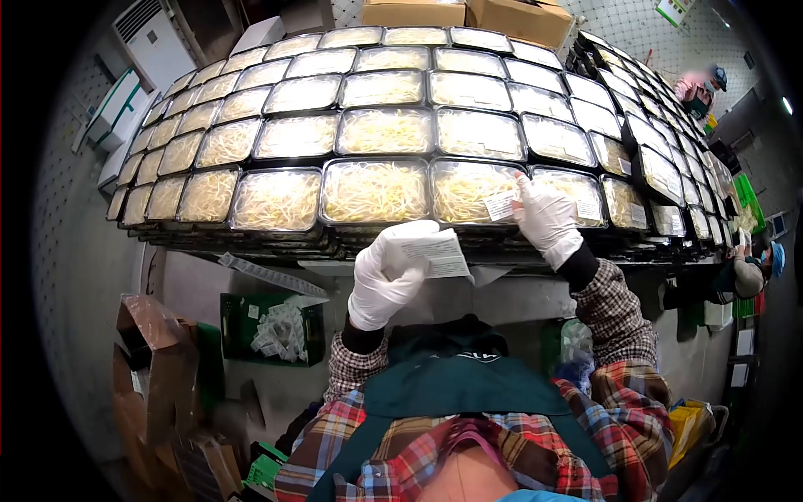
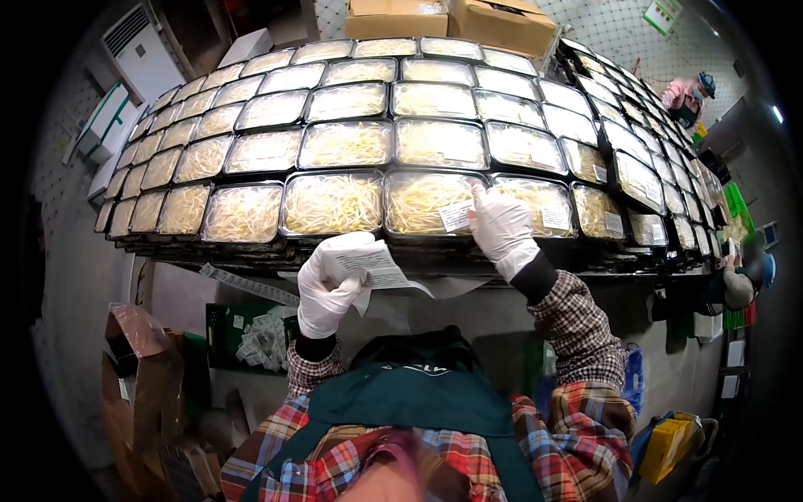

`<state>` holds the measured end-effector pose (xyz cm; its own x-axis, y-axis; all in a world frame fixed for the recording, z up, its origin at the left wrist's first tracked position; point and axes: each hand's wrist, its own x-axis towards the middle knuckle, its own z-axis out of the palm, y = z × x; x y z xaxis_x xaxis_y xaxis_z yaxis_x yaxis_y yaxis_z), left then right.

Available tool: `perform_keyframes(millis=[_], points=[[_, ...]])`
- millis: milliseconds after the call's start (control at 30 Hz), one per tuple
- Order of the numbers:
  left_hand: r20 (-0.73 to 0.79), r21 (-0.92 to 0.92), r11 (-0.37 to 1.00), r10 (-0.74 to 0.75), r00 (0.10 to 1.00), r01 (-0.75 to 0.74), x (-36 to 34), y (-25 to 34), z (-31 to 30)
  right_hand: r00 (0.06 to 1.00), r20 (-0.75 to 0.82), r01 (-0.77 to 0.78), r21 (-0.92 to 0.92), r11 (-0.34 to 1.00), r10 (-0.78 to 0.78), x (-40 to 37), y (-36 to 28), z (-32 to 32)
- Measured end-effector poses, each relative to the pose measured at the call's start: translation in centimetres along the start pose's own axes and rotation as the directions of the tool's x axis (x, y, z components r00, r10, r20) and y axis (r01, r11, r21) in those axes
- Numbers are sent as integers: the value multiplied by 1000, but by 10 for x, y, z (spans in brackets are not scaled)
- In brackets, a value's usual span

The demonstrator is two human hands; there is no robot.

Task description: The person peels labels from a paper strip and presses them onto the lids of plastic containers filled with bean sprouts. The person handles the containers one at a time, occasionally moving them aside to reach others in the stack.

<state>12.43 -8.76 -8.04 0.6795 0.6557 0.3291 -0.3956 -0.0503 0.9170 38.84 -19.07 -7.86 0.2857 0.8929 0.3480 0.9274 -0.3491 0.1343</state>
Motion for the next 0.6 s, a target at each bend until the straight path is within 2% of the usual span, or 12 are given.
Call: perform_keyframes(millis=[33, 67, 100, 167, 200, 267, 300, 333, 367, 433, 533, 600], points=[[-32, -97, 993, -73, 997, 70, -1, 0, 2, 999, -20, 26, -37, 999, -27, 2, 2, -7], [31, -114, 993, -17, 999, 21, 0, -2, 1, 1000, 6, -4, 12, 1000, 3, 3, 1, -15], [82, -104, 991, 88, 993, -80, 3, -4, 1, 999, 36, -30, 128, 991, 26, 5, -2, -27], [28, -65, 998, -19, 999, 21, 5, -7, 11, 999, 37, 7, 570, 821, -33, 9, -10, -57], [4, -52, 997, -53, 999, 53, 7, -5, 19, 996, 80, -19, 569, 822, -32, 9, -16, -64], [-54, 74, 994, -80, 995, 84, 6, -24, 21, 970, 224, -162, 889, 428, -97, 10, -31, -87], [-64, 148, 984, -91, 994, 100, 8, -26, 22, 948, 275, -244, 952, 187, -159, 10, -35, -92], [-77, 48, 994, -93, 993, 97, 8, -32, 26, 918, 353, -322, 929, 180, -179, 10, -43, -90], [-91, -53, 995, -94, 991, 90, 7, -38, 30, 893, 404, -250, 811, 528, -199, 10, -44, -104], [-106, -261, 964, -84, 991, 54, 3, -57, 26, 909, 385, -235, 787, 570, -157, 7, -53, -103], [-124, -14, 997, 79, 989, -81, 6, -38, 28, 974, 40, 110, 779, 617, -223, 19, -63, -97], [-96, 175, 969, 195, 976, -177, 7, -30, 24, 931, 295, -183, 885, 427, -213, 24, -68, -89]])
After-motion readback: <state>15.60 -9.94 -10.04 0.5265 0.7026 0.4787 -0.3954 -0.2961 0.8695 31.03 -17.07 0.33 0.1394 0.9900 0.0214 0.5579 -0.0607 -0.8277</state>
